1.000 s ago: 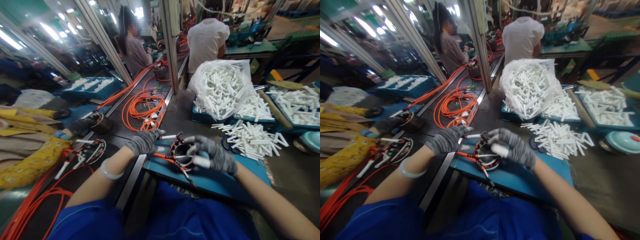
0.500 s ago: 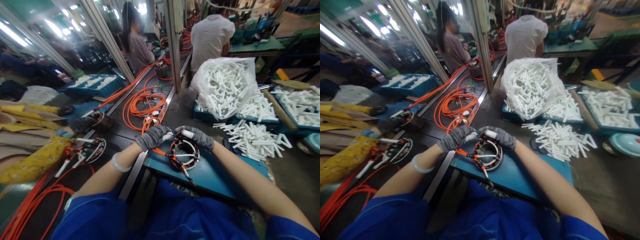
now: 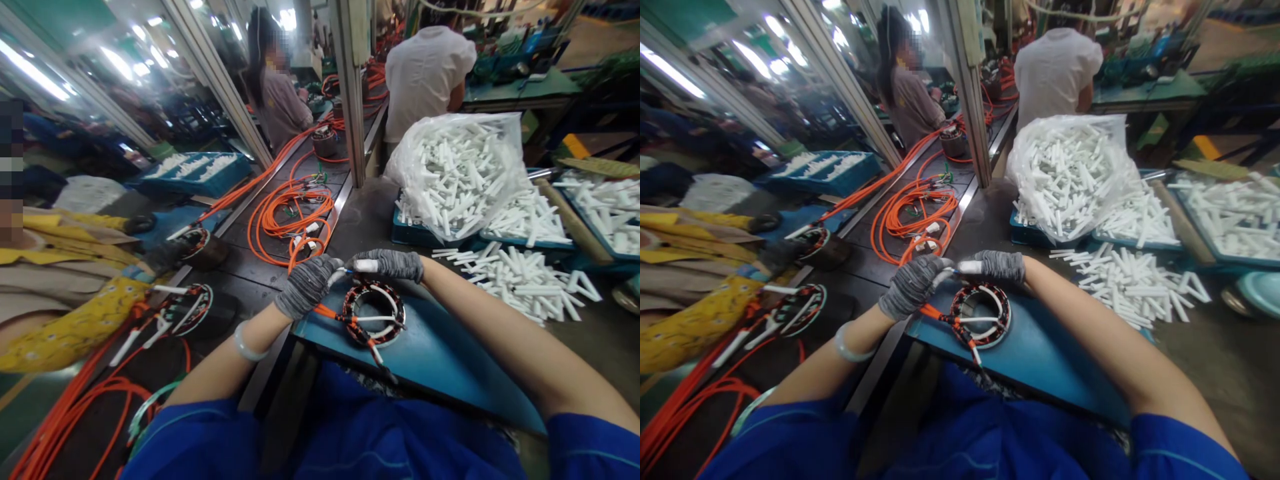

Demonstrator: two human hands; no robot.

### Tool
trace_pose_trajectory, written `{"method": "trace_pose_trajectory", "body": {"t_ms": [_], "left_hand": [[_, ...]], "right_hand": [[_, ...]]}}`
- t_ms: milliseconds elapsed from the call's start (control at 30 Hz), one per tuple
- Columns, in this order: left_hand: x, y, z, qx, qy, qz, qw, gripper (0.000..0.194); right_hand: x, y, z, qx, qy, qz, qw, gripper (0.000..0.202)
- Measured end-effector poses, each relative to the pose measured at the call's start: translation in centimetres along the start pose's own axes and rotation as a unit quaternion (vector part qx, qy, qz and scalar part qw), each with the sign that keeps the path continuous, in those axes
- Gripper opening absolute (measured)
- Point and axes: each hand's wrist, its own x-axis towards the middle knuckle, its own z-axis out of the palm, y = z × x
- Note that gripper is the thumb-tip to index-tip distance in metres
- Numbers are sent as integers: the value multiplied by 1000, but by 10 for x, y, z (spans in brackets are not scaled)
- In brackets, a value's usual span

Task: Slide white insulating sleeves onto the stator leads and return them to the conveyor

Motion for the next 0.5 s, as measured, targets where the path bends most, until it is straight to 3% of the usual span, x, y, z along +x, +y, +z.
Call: {"method": "trace_pose_trajectory", "body": {"t_ms": [233, 367, 500], "left_hand": [[8, -6, -11, -19, -57, 3, 998, 25], [11, -15, -28, -118, -158, 27, 980, 28], [17, -28, -40, -242, -270, 19, 932, 25]], "right_hand": [[5, 0, 25, 24, 39, 13, 999, 65], [7, 5, 33, 20, 59, 36, 997, 60], [3, 6, 26, 21, 51, 46, 997, 52]]}}
